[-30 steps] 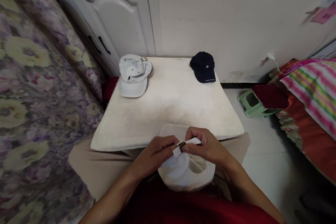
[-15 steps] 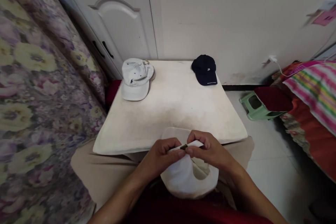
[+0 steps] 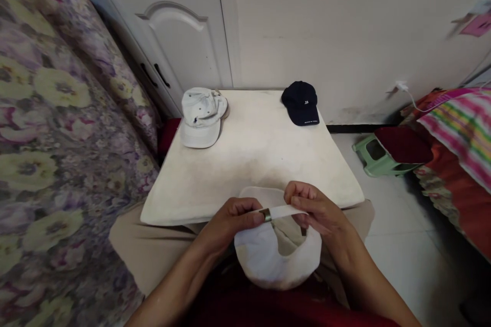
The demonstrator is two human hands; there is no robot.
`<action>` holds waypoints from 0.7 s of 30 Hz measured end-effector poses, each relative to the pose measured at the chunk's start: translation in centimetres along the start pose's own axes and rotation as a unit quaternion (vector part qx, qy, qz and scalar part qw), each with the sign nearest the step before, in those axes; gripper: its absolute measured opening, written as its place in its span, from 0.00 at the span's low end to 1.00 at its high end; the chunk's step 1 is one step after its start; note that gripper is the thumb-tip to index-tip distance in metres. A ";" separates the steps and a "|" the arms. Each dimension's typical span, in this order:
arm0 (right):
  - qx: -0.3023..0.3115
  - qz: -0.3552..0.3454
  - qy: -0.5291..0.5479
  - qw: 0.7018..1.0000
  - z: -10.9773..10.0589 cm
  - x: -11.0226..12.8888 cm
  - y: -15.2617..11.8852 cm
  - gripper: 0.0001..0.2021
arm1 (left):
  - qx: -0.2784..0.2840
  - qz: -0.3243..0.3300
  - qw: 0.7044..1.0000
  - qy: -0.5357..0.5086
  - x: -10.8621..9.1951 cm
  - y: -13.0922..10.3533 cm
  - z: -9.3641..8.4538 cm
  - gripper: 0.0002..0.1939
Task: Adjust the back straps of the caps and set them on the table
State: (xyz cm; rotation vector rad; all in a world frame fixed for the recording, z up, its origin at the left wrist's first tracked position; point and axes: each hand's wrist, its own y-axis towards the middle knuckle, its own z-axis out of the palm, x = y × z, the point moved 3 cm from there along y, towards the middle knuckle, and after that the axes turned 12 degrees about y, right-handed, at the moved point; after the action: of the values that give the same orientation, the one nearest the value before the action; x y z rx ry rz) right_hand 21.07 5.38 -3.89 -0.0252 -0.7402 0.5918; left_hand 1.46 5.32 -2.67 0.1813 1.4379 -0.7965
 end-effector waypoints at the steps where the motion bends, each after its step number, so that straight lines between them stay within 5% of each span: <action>1: -0.005 -0.007 0.012 1.000 0.1 0.2 0.0 0.14 | 0.001 -0.001 1.000 0.001 0.0 0.1 -0.1 0.17; 10: -0.001 -0.037 -0.004 0.999 0.6 0.9 0.8 0.11 | 0.050 0.008 0.997 0.055 -0.9 0.7 -0.3 0.17; 21: 0.109 -0.041 -0.044 0.992 0.1 2.7 -0.8 0.10 | 0.033 0.019 0.999 -0.013 -1.5 0.4 -1.0 0.17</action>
State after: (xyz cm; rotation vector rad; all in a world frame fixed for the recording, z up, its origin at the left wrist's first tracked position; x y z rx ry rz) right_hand 22.98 6.12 -1.97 0.2338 -0.7540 0.5962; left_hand 0.99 6.76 -1.57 0.2470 1.3807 -0.8118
